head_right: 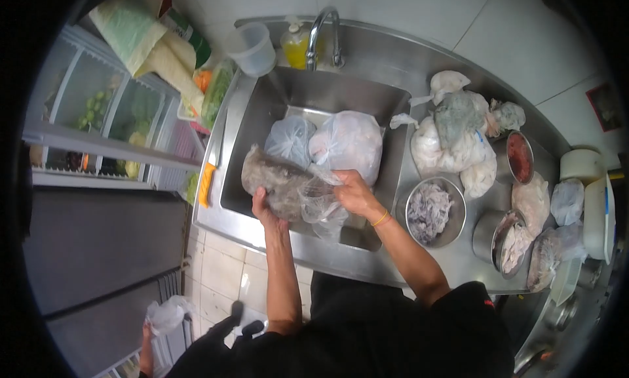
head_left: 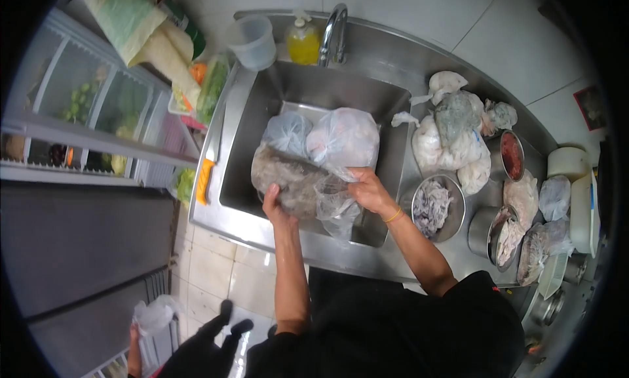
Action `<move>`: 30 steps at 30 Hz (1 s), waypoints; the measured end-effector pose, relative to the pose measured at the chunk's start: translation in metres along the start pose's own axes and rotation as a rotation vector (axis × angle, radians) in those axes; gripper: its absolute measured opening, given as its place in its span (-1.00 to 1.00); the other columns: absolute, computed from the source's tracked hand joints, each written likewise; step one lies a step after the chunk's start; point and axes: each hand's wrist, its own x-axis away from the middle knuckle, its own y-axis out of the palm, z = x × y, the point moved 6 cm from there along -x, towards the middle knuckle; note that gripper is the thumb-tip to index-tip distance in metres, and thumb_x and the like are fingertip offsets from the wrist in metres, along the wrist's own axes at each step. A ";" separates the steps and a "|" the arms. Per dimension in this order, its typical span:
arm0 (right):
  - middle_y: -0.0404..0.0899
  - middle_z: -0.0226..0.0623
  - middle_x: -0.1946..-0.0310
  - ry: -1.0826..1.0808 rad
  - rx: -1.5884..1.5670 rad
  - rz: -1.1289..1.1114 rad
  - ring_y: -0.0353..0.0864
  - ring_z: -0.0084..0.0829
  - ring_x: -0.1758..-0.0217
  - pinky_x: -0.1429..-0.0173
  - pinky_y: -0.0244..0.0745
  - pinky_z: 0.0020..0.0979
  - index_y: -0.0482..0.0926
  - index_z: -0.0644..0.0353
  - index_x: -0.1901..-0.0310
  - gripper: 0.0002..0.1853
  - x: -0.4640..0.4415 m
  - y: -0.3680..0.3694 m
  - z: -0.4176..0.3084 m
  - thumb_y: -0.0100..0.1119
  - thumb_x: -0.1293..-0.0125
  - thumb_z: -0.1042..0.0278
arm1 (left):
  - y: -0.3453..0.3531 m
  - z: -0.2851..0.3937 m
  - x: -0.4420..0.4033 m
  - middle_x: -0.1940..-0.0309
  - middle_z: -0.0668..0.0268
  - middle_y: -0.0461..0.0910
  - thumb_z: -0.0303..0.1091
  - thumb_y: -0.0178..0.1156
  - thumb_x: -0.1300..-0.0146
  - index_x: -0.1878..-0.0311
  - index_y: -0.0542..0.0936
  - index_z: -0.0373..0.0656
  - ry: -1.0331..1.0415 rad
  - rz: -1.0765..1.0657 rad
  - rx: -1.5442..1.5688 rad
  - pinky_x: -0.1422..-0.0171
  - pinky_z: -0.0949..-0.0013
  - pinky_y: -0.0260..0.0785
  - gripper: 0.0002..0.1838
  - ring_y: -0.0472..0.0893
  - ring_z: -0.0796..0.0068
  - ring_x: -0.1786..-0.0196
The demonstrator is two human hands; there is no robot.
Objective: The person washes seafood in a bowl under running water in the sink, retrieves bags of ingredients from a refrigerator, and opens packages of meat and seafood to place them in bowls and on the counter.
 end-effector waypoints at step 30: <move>0.44 0.01 -0.12 0.203 1.025 -0.071 0.43 -0.09 -0.18 -0.25 0.31 -0.22 -0.08 -0.02 -0.44 -0.19 -0.294 -0.113 0.062 -0.13 -0.08 0.43 | 0.039 -0.097 -0.158 0.05 0.19 0.53 -0.31 0.30 -0.02 -0.09 0.43 -0.27 -0.199 0.087 -0.232 -0.18 0.17 0.37 -0.46 0.53 0.22 -0.02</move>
